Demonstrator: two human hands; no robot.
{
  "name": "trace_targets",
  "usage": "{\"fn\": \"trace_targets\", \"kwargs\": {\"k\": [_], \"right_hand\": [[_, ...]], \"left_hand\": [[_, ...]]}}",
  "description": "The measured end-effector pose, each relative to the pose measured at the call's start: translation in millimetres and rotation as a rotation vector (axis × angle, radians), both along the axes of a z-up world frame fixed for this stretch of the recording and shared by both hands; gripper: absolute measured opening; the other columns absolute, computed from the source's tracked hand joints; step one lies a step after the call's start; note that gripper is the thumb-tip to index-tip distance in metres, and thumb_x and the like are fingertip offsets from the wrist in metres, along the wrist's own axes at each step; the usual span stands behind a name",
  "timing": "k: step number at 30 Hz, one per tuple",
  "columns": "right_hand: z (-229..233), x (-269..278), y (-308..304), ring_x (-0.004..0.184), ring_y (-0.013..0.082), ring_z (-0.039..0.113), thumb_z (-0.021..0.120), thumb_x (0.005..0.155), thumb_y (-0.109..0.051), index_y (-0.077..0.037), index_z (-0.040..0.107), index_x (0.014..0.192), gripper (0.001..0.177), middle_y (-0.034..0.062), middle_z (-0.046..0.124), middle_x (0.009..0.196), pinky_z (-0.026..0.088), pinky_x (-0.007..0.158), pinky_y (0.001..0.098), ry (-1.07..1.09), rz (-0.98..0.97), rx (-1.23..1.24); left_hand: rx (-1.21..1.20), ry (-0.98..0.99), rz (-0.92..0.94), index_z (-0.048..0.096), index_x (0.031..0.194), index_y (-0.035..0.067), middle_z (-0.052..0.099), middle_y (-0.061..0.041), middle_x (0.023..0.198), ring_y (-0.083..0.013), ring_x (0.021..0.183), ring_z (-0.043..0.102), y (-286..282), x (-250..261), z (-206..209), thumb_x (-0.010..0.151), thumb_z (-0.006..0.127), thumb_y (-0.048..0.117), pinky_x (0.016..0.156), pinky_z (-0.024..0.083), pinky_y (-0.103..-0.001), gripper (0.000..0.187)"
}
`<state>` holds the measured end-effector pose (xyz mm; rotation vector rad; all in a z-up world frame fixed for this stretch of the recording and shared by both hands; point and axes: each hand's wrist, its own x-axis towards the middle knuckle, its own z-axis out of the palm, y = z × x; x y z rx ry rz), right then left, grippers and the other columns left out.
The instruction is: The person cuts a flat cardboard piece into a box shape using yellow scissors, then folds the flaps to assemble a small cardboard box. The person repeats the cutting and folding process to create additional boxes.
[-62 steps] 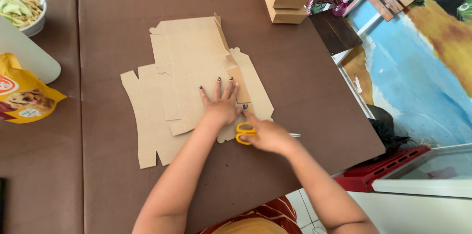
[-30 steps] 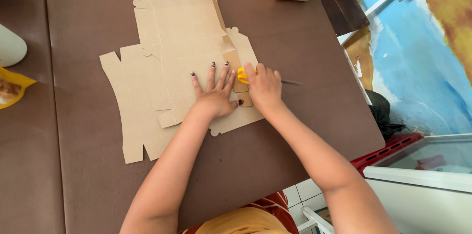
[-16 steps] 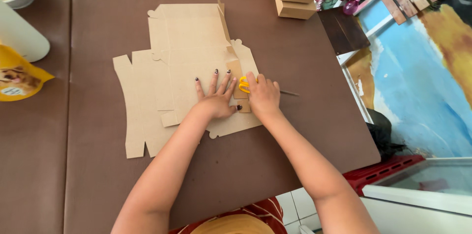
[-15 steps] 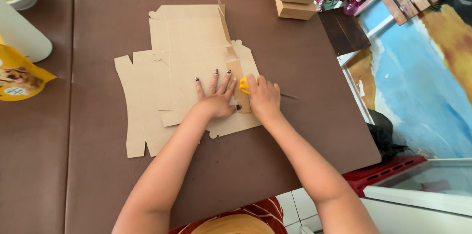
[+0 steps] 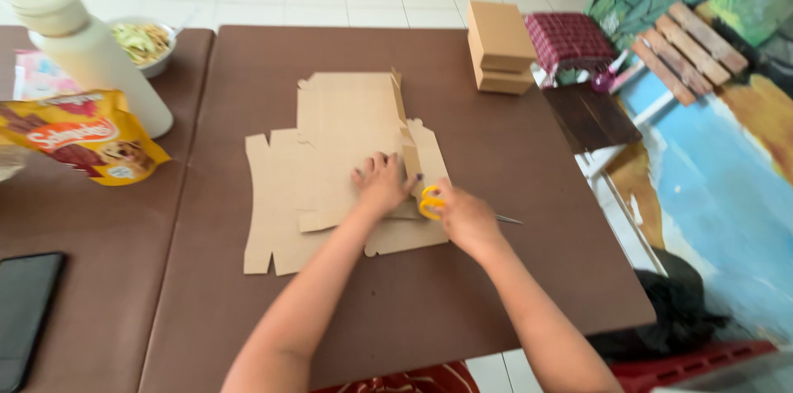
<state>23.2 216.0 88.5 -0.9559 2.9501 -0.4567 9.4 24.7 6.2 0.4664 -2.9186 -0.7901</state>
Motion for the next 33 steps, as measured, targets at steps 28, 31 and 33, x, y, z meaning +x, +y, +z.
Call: {"fn": "trace_targets", "kwargs": {"k": [28,31,33], "right_hand": [[35.9,23.5,-131.2,0.086,0.0356,0.072,0.061,0.098,-0.031,-0.017,0.049,0.128,0.035,0.013,0.075,0.093,0.054,0.073,0.048,-0.064,0.178,-0.031],[22.9,11.7,-129.6,0.085,0.0344,0.072,0.059,0.099,-0.03,-0.014,0.047,0.13,0.037,0.0121,0.074,0.098,0.055,0.069,0.0481,0.046,0.12,-0.101],[10.2,3.1,-121.4,0.087,0.0341,0.072,0.06,0.099,-0.03,-0.014,0.048,0.13,0.036,0.0114,0.073,0.105,0.055,0.067,0.0481,0.128,0.091,-0.163]], "left_hand": [[-0.761,0.19,0.269,0.075,0.093,0.012,0.058,-0.008,0.144,-0.0325,0.15,0.035,-169.6,174.4,33.2,0.083,0.065,0.015,0.116,0.008,-0.077,0.015],[-0.754,0.07,0.253,0.07,0.123,0.019,0.048,-0.01,0.156,-0.0347,0.149,0.035,-156.9,141.0,27.9,0.093,0.064,0.022,0.12,0.009,-0.073,0.031],[-0.509,0.071,0.187,0.049,0.146,0.013,0.037,-0.017,0.162,-0.039,0.151,0.029,-135.8,119.0,26.3,0.089,0.067,0.049,0.119,0.014,-0.067,0.07]]}}
